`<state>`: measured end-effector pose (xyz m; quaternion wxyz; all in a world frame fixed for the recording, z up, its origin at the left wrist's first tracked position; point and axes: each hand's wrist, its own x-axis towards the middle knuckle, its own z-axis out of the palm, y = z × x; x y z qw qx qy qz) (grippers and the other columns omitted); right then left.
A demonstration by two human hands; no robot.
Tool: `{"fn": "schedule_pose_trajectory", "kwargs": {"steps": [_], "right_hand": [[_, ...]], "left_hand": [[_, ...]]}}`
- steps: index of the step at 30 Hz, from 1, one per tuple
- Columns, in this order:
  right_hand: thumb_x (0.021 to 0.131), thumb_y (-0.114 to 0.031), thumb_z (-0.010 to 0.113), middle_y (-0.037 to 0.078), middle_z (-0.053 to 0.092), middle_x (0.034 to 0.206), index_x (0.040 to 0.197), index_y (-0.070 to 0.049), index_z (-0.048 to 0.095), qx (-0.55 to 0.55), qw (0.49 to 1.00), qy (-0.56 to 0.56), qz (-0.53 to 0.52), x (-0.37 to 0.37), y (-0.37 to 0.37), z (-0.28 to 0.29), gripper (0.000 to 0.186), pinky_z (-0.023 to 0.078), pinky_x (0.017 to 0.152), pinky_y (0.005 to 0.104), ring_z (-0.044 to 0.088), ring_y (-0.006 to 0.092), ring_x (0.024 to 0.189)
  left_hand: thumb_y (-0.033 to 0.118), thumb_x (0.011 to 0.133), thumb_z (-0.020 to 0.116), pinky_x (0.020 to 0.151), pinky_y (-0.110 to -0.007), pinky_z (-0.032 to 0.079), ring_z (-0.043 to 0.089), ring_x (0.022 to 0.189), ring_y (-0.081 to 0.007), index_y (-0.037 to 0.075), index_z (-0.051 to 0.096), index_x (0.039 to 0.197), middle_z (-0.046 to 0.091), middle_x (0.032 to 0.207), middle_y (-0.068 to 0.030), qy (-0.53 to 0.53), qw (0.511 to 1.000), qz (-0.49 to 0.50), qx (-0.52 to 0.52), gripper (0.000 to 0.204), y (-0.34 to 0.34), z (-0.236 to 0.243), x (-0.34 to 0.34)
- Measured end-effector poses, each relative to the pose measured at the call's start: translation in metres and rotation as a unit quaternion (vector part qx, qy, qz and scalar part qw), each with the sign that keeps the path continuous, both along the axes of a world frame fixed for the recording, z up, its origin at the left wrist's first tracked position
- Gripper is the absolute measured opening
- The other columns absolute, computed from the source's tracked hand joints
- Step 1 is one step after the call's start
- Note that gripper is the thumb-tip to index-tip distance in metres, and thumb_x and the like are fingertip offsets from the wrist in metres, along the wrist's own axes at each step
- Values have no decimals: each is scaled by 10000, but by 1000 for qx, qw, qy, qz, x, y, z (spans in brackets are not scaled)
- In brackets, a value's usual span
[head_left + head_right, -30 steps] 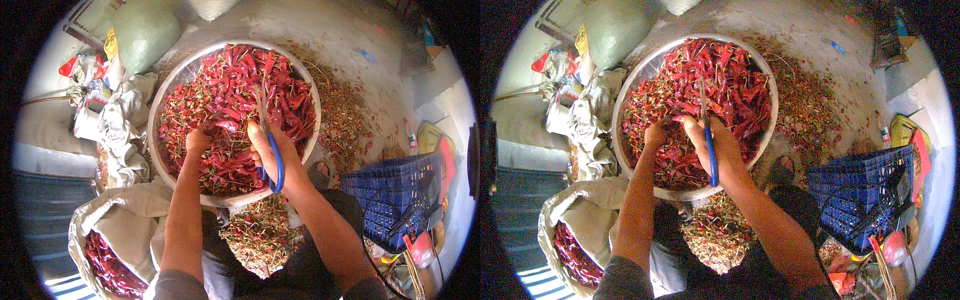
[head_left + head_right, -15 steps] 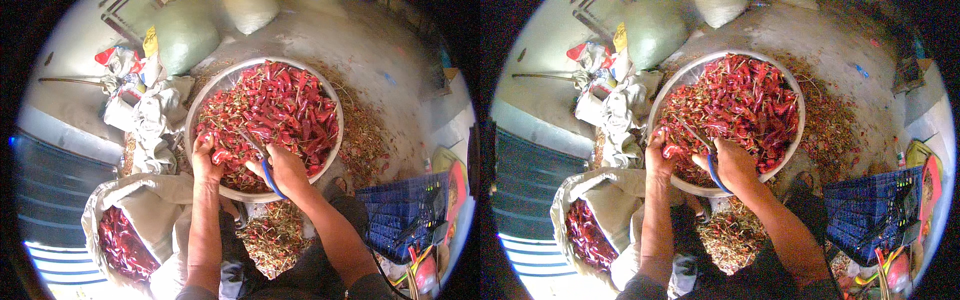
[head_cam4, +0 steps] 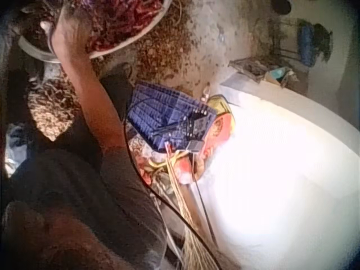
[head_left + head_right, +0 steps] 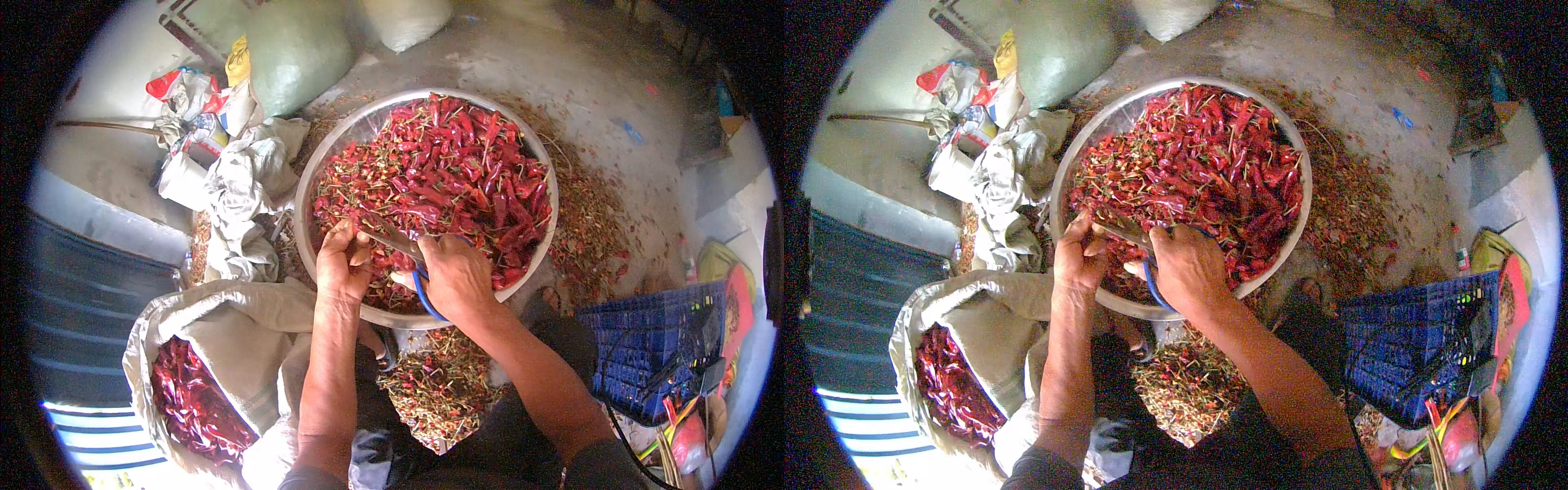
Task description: The person sits on the floor and uses scissors to trim the stems off dried red chili peppers. They pick up peppers from a large metal bowl, cut the stems, and drop the trimmed peppers into a sack.
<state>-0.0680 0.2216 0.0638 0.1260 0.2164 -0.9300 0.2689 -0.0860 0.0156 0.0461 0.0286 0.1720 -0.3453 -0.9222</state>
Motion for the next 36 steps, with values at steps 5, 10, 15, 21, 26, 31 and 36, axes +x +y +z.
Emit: {"fn": "schedule_pose_trajectory", "kwargs": {"steps": [5, 10, 15, 21, 26, 31, 36], "right_hand": [[799, -500, 668, 174, 582, 734, 1029, -35, 592, 13, 1000, -12, -8, -4, 2, -2, 524, 488, 542, 472, 629, 349, 629], [820, -503, 645, 171, 590, 684, 985, -38, 618, 28, 999, -17, -19, -8, 10, 1, 494, 483, 498, 467, 635, 349, 591], [841, -459, 617, 159, 617, 675, 928, -45, 598, 46, 998, -19, 26, -4, 9, -4, 424, 502, 527, 463, 652, 318, 604], [761, -560, 681, 150, 581, 608, 880, -21, 590, -29, 999, -19, 38, -3, 8, -2, 559, 478, 512, 467, 624, 351, 582], [750, -554, 697, 150, 582, 608, 823, -25, 567, -14, 999, -19, 33, -1, 10, 0, 549, 484, 517, 465, 626, 349, 584], [791, -490, 709, 129, 573, 607, 796, -35, 570, -85, 991, -74, 73, -3, 10, -7, 476, 466, 544, 424, 598, 311, 563], [876, -387, 675, -7, 482, 599, 785, -55, 540, -310, 876, -329, 167, 8, 12, 15, 370, 411, 548, 319, 459, 116, 563]], "left_hand": [[170, 957, 550, 441, -200, 416, 638, 758, -132, 65, 598, 1018, 637, 870, -63, -34, 992, -66, -102, 130, 11, 8, 7], [451, 820, 700, 880, -399, 492, 617, 1015, -314, 94, 683, 1116, 640, 1050, -187, 27, 594, 56, -802, 464, 7, 21, 10], [279, 795, 762, 908, -373, 479, 624, 1053, -323, -20, 598, 1196, 633, 1149, -221, 124, 659, -74, -738, 526, 11, 35, 16], [99, 843, 712, 779, -259, 480, 575, 846, -94, -39, 593, 1158, 672, 943, -50, 82, 830, -165, -527, 364, 13, 38, 14], [38, 847, 676, 736, -258, 490, 595, 810, -103, -45, 612, 1111, 680, 906, -37, 48, 692, -117, -711, 284, 16, 41, 16], [-14, 828, 685, 699, -238, 497, 599, 786, -96, -16, 632, 1046, 669, 913, -18, 85, 798, -122, -585, 224, 21, 37, 15], [-17, 816, 707, 627, -198, 483, 587, 744, -64, 31, 634, 1005, 651, 870, -5, 109, 915, -114, -372, 208, 16, 29, 19]]}}
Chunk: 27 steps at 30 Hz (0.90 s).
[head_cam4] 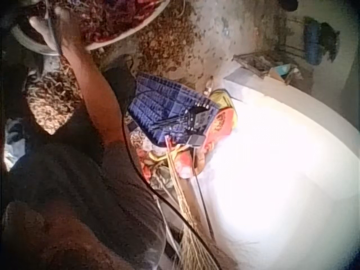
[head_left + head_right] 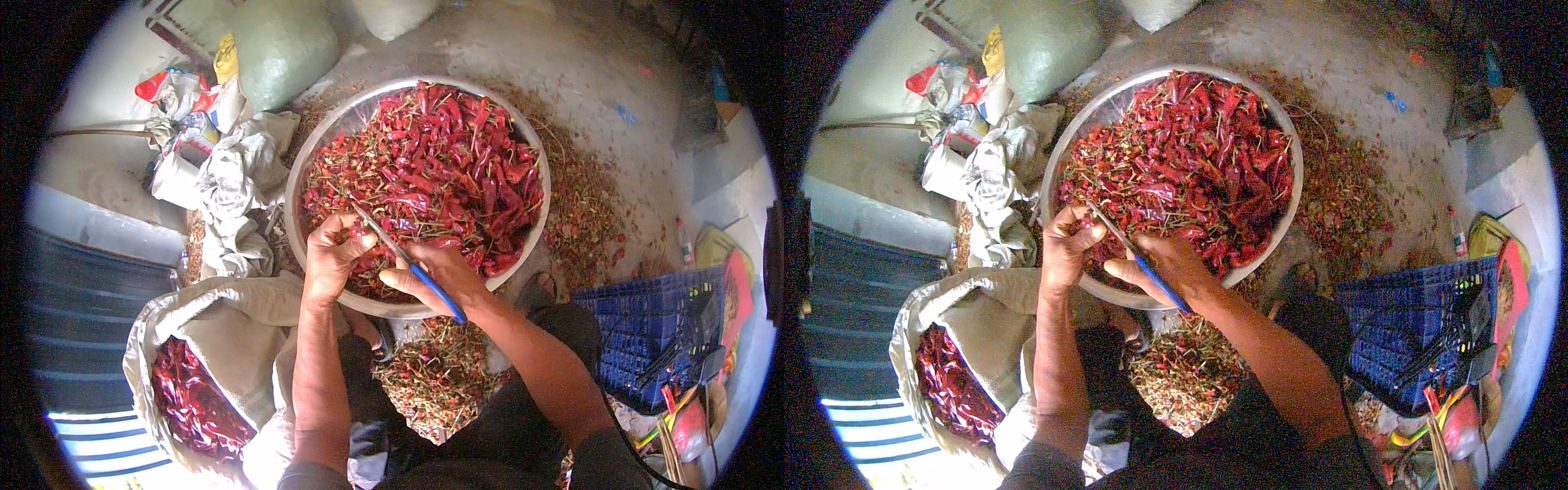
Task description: The person sits on the floor and uses scissors to trim the stems off dried red chili peppers. They pick up peppers from a large metal bowl, cut the stems, and drop the trimmed peppers into a sack.
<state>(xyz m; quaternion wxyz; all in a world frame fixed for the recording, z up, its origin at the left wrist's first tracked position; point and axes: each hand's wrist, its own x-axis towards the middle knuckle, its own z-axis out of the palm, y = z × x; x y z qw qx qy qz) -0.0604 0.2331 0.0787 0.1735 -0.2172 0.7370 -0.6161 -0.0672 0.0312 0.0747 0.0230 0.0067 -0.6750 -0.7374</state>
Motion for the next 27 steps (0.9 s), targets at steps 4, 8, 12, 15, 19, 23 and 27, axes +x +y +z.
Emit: {"fn": "schedule_pose_trajectory", "kwargs": {"steps": [4, 8, 12, 15, 19, 23, 27], "right_hand": [[924, -428, 587, -8, 480, 604, 844, -71, 539, -132, 987, -41, 86, 2, -3, -19, 369, 389, 489, 295, 463, 103, 524], [956, -447, 525, -37, 443, 590, 838, -101, 501, -326, 902, -240, 148, 12, -2, -23, 366, 326, 417, 226, 402, 52, 458], [936, -437, 569, -39, 438, 621, 936, -68, 501, -444, 858, -226, 127, -13, 20, 1, 375, 313, 420, 199, 386, 35, 469], [894, -409, 644, -24, 485, 668, 964, -45, 536, -268, 944, -154, 114, -23, 37, 16, 386, 339, 460, 198, 432, 38, 525], [840, -451, 702, 71, 596, 708, 853, -60, 597, 117, 962, 49, 240, -16, 28, 21, 406, 465, 638, 353, 587, 184, 673], [769, -528, 673, 190, 679, 872, 940, -43, 693, 328, 848, 69, 411, -6, 26, -11, 514, 524, 732, 458, 669, 346, 838], [717, -605, 683, 212, 676, 924, 986, -16, 678, 398, 822, 91, 396, 13, 29, -33, 648, 519, 786, 462, 661, 363, 898]], "left_hand": [[0, 807, 715, 456, -169, 381, 520, 561, -48, 69, 620, 950, 637, 789, -10, -4, 993, -47, 108, 185, 0, 4, 7], [30, 805, 726, 396, -185, 302, 437, 494, -39, 86, 598, 929, 604, 744, 7, 20, 983, -18, 183, 187, 9, -8, 1], [67, 875, 644, 428, -189, 266, 461, 576, -53, 103, 593, 912, 565, 726, 31, -53, 980, 156, 115, 72, -22, -18, -15], [181, 824, 734, 445, -185, 321, 436, 561, -48, 110, 617, 916, 543, 690, 42, -56, 982, 181, 3, 165, -59, -32, -27], [242, 748, 779, 594, -306, 484, 567, 601, -144, 18, 672, 815, 622, 672, -14, -159, 894, 230, -349, 257, -103, -76, -44], [248, 812, 615, 805, -412, 530, 679, 907, -316, 69, 690, 997, 696, 967, -186, -209, 704, 125, -667, 268, -101, -107, -57], [221, 832, 552, 863, -438, 525, 647, 1013, -343, 78, 677, 1034, 674, 1054, -194, -285, 674, 130, -669, 278, -84, -121, -57]]}}
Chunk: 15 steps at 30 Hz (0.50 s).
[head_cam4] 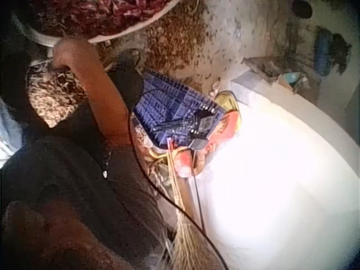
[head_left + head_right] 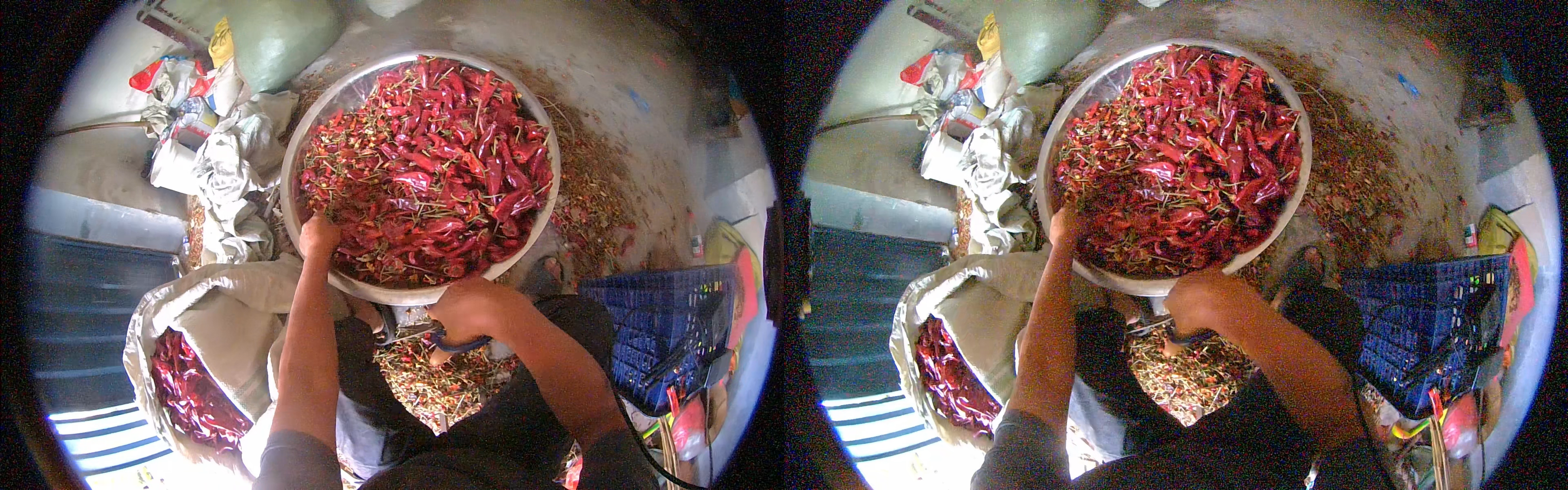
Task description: The person sits on the floor and uses scissors to trim the stems off dried red chili peppers. They pick up peppers from a large metal bowl, cut the stems, and drop the trimmed peppers into a sack.
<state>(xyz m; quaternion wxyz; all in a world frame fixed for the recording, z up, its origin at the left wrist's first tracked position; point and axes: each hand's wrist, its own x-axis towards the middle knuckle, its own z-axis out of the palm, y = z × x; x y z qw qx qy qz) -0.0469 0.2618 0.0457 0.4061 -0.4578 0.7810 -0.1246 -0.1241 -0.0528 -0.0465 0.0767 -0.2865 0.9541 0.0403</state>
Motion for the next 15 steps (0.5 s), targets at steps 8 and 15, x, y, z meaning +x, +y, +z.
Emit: {"fn": "schedule_pose_trajectory", "kwargs": {"steps": [8, 15], "right_hand": [[745, -493, 669, 194, 690, 947, 924, -13, 718, 68, 996, 17, -59, -6, -3, 18, 516, 537, 750, 467, 682, 346, 841], [705, -715, 644, 273, 651, 875, 953, 45, 619, -122, 981, -2, -149, -15, -4, 20, 800, 521, 757, 485, 659, 413, 837]], "left_hand": [[144, 807, 597, 794, -418, 543, 672, 871, -354, 9, 681, 1002, 685, 997, -197, 60, 986, -121, 95, 252, -26, -6, 11], [43, 862, 564, 474, -248, 446, 611, 640, -145, 27, 621, 999, 641, 827, -51, 265, 680, 128, 672, 149, 13, 66, 23]]}}
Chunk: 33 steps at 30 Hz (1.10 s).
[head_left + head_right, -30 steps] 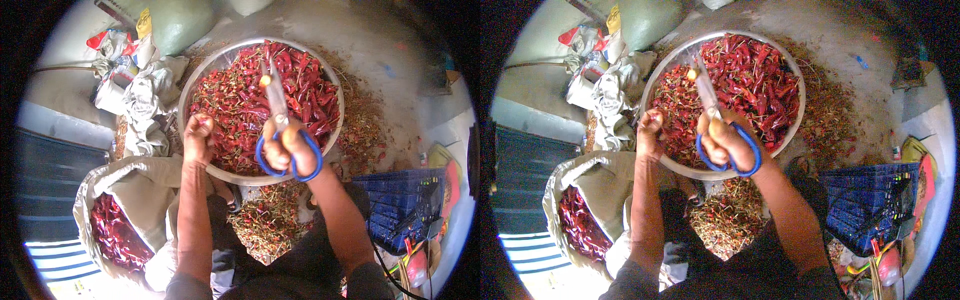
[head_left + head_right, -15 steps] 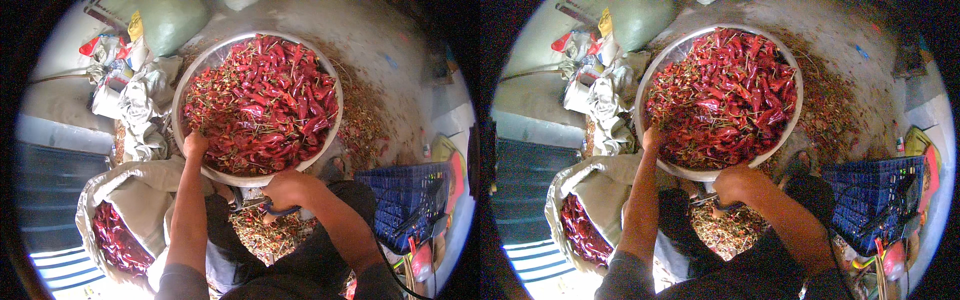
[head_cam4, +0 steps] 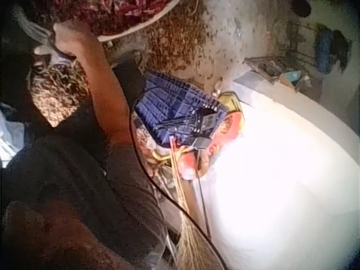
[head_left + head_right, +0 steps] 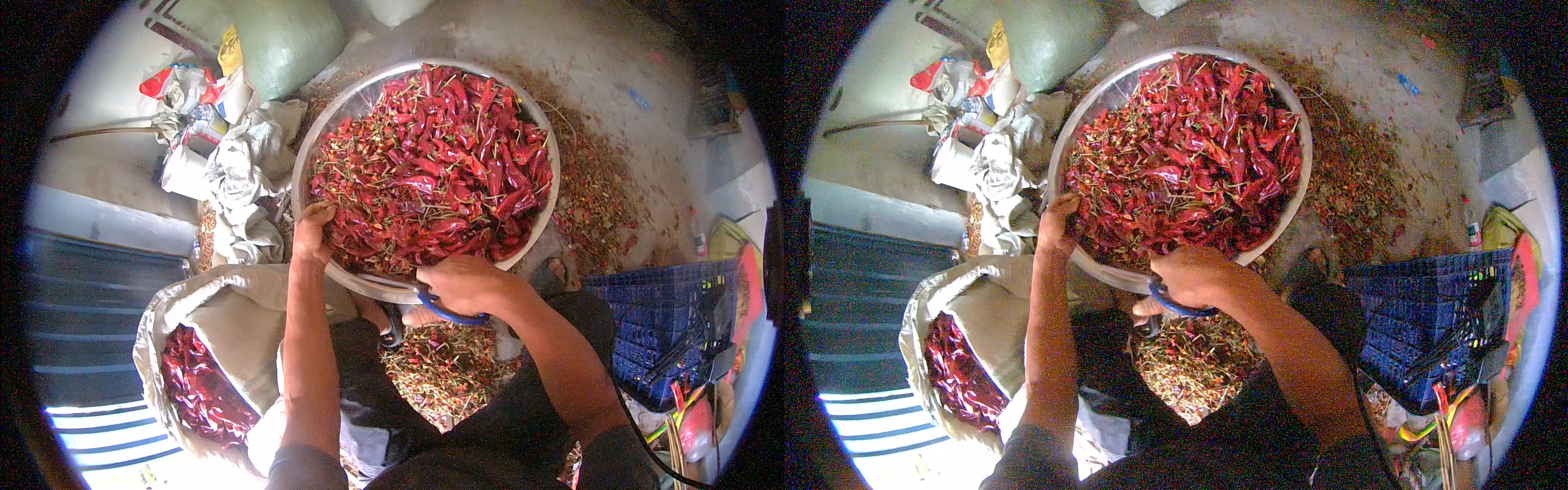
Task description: The person sits on the floor and uses scissors to trim the stems off dried red chili peppers. They pick up peppers from a large metal bowl, cut the stems, and drop the trimmed peppers into a sack.
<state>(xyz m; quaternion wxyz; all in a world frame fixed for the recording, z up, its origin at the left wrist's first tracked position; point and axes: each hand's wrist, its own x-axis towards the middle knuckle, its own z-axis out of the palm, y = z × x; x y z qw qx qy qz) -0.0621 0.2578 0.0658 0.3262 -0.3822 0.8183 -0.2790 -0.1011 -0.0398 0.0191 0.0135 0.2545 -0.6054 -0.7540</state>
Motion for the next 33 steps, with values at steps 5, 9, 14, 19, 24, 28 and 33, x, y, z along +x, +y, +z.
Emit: {"fn": "schedule_pose_trajectory", "kwargs": {"steps": [5, 9, 14, 19, 24, 28, 33], "right_hand": [[734, -635, 669, 258, 650, 841, 961, 19, 585, -27, 986, 95, -135, 0, -8, 2, 698, 507, 735, 506, 655, 418, 819], [755, -627, 665, 228, 632, 720, 891, 6, 572, -82, 966, 102, -225, -6, -9, 3, 654, 495, 671, 511, 644, 415, 694], [813, -541, 684, 183, 585, 684, 823, -14, 522, -178, 931, 73, -310, -14, -3, 2, 551, 453, 630, 442, 599, 341, 640], [808, -508, 710, 161, 578, 661, 842, 1, 536, -176, 930, 65, -316, -16, -1, 3, 540, 455, 602, 412, 587, 303, 596], [806, -534, 696, 173, 575, 661, 873, 8, 542, -154, 929, 51, -333, -20, 3, 0, 567, 447, 614, 432, 589, 334, 615], [806, -544, 689, 185, 577, 661, 888, 9, 546, -162, 924, 54, -342, -21, 2, 5, 577, 444, 604, 436, 598, 347, 616], [777, -629, 658, 222, 606, 706, 835, 5, 536, -166, 923, 70, -340, -19, 2, 6, 648, 471, 639, 489, 626, 413, 685]], "left_hand": [[32, 868, 567, 424, -221, 396, 573, 588, -134, 41, 583, 959, 624, 785, -41, 32, 990, -11, 137, 92, -2, 6, 10], [16, 856, 580, 416, -230, 392, 575, 593, -140, 38, 584, 887, 624, 778, -61, 70, 994, -10, 87, 37, -13, -5, 6], [92, 847, 618, 608, -324, 536, 657, 688, -214, 15, 661, 1031, 686, 848, -100, 73, 916, -97, -383, 204, -45, -70, -20], [216, 859, 572, 763, -442, 554, 685, 888, -309, 187, 680, 1083, 696, 941, -146, -74, 536, -333, -772, 250, -51, -134, -27], [246, 861, 582, 760, -418, 560, 687, 905, -292, 120, 696, 952, 700, 933, -137, -176, 519, -333, -767, 194, -22, -112, -32], [207, 811, 686, 720, -349, 548, 691, 814, -236, 98, 715, 972, 705, 934, -127, -70, 700, -252, -665, 196, -11, -61, -27], [59, 834, 650, 700, -321, 526, 639, 777, -179, 43, 651, 1066, 683, 963, -51, 30, 973, -140, -179, 233, 4, -18, -15]]}}
